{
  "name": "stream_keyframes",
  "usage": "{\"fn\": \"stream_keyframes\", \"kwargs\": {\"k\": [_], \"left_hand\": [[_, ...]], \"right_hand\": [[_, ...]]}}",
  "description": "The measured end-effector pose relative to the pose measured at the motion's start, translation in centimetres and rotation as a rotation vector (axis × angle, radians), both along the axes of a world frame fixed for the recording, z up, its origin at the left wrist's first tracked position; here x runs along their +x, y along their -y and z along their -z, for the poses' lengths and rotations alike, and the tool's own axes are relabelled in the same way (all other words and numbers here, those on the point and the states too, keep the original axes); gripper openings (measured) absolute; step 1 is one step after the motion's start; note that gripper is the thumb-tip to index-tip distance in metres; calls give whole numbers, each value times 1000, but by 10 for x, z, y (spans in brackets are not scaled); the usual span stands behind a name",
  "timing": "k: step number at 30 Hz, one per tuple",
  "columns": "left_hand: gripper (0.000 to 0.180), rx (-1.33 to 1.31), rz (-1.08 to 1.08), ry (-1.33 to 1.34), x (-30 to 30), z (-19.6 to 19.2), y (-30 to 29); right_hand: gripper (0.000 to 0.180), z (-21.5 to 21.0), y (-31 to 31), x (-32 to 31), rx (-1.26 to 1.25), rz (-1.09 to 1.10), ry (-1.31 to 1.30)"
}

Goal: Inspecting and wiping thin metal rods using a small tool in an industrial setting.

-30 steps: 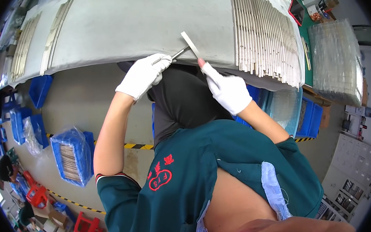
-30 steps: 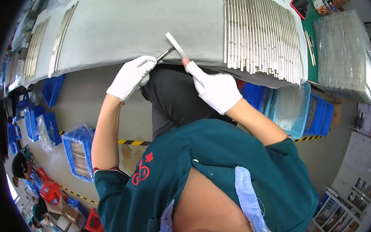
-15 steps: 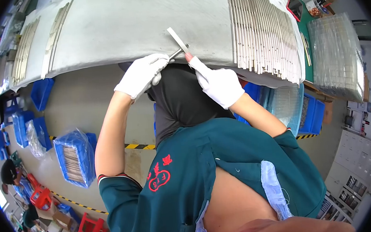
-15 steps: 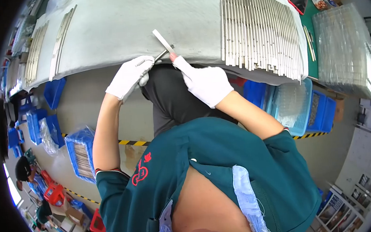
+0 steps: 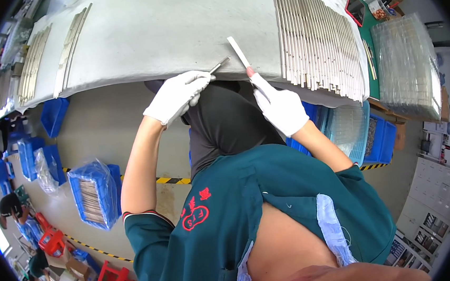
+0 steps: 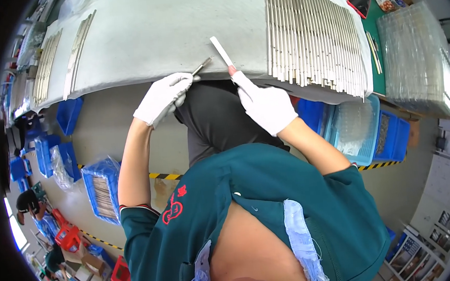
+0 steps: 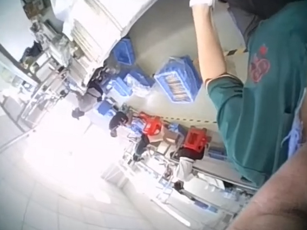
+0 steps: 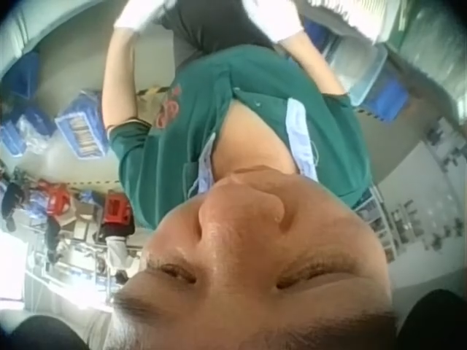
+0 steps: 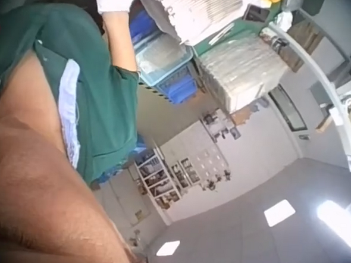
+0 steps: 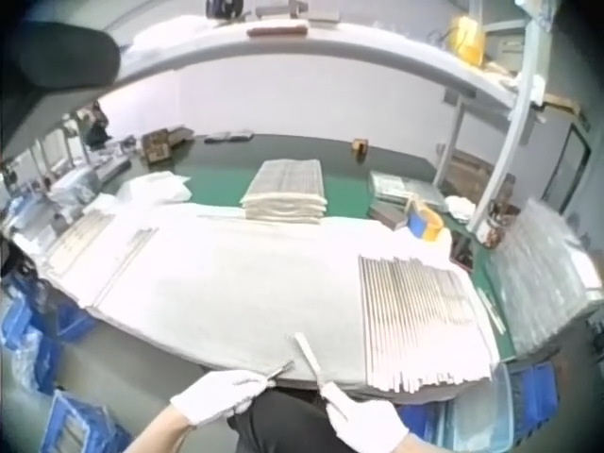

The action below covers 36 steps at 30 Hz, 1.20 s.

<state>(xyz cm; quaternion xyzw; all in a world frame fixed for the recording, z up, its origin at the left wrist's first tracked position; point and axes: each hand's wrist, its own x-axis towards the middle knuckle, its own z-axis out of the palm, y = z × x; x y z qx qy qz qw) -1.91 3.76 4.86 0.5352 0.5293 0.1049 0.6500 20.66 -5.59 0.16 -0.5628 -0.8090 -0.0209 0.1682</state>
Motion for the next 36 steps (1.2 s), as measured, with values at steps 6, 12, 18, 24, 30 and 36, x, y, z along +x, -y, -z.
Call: {"fn": "stream_keyframes", "kwargs": {"k": [6, 12, 18, 24, 30, 36], "left_hand": [[26, -65, -58, 109, 2, 5, 5], [26, 215, 67, -2, 1, 15, 0], [28, 197, 138, -45, 1, 11, 2], [28, 644, 268, -98, -2, 25, 2], [27, 700, 261, -162, 0, 29, 6], [26, 669, 246, -179, -2, 32, 6]], "right_hand": [[53, -19, 16, -7, -170, 36, -20], [57, -15, -9, -20, -63, -18, 89], [53, -18, 17, -11, -172, -6, 85], [53, -15, -17, -19, -26, -26, 18], [53, -25, 6, -10, -157, -26, 86], [52, -14, -7, -17, -64, -5, 82]]}}
